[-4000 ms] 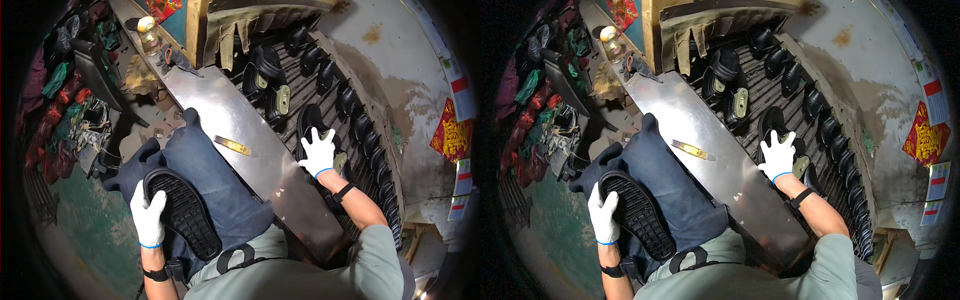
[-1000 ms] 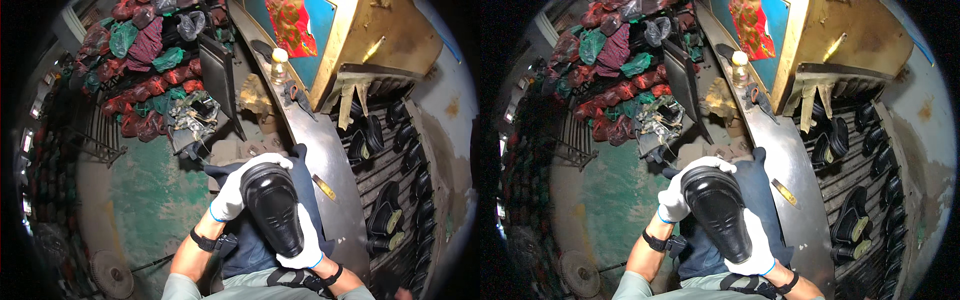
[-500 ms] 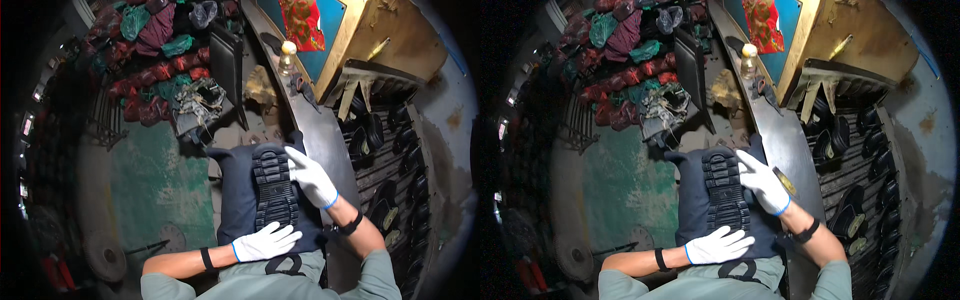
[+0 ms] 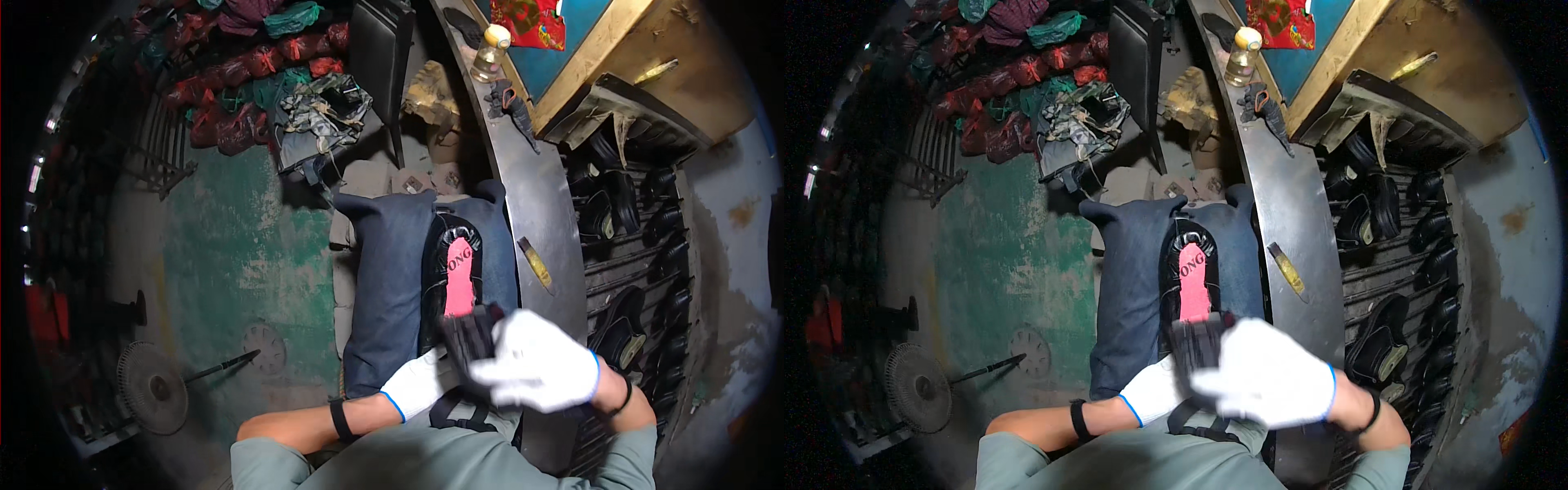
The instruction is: The person picks up a shoe from a conveyor, scrapes the sole with a hand tool, and pulls the shoe off a last before placing it back on the conveyor.
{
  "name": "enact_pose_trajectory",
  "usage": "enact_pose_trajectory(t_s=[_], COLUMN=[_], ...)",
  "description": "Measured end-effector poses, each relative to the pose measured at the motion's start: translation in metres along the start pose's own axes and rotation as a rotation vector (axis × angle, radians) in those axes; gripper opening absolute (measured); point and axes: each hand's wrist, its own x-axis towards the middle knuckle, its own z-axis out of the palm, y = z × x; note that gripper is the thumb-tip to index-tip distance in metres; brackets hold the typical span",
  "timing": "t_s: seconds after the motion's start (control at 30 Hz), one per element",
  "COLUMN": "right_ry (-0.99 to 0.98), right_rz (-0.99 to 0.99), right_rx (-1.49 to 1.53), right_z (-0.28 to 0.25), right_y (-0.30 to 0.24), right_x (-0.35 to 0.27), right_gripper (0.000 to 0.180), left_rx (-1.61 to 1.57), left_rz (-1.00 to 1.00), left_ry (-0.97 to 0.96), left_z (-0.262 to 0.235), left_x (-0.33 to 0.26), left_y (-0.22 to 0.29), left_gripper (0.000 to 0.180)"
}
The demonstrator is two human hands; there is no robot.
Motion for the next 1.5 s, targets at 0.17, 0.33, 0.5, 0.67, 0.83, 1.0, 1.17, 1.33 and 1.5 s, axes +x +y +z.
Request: enact_pose_trajectory(t_s=[0.17, 0.33, 0.5, 0.67, 0.83, 1.0, 1.17, 1.33, 1.5], right_ry=[0.158, 0.193, 0.567, 0.743, 0.627, 0.453, 0.423, 0.756, 0.945], right_rz=[0.074, 0.163, 0.413, 0.768, 0.858, 1.057, 0.826, 0.483, 0.407], right_rx=[0.149, 0.360, 0.730, 0.734, 0.372, 0.374, 0.055, -0.279, 0.325], right_z=[0.000, -0.002, 0.038, 0.029, 0.016, 0.006, 0.036, 0.041, 0.072], right_y=[0.051, 0.061, 0.067, 0.065, 0.092, 0.093, 0.056, 0.006, -0.027], right_x=[0.019, 0.028, 0.014, 0.052, 0.052, 0.048, 0.053, 0.060, 0.007], right_gripper=[0.049, 0.065, 0.062, 0.049, 0.055, 0.066, 0.077, 0.073, 0.066], left_rx=[-0.185, -0.423, -0.548, -0.515, -0.575, -0.511, -0.284, -0.410, -0.380], left_rz=[-0.202, -0.106, -0.354, -0.665, -0.908, -1.041, -0.745, -0.886, -0.308], left_ry=[0.022, 0.384, 0.427, 0.539, 0.260, 0.087, 0.490, 0.723, 0.909], left_z=[-0.116, -0.155, -0.162, -0.169, -0.194, -0.216, -0.176, -0.190, -0.180], left_x=[0.009, 0.051, 0.065, 0.089, 0.108, 0.125, 0.105, 0.107, 0.074], left_y=[-0.005, -0.044, -0.040, -0.045, -0.078, -0.081, -0.031, 0.025, 0.041], left_gripper=[0.039, 0.061, 0.056, 0.063, 0.074, 0.058, 0.050, 0.125, 0.107])
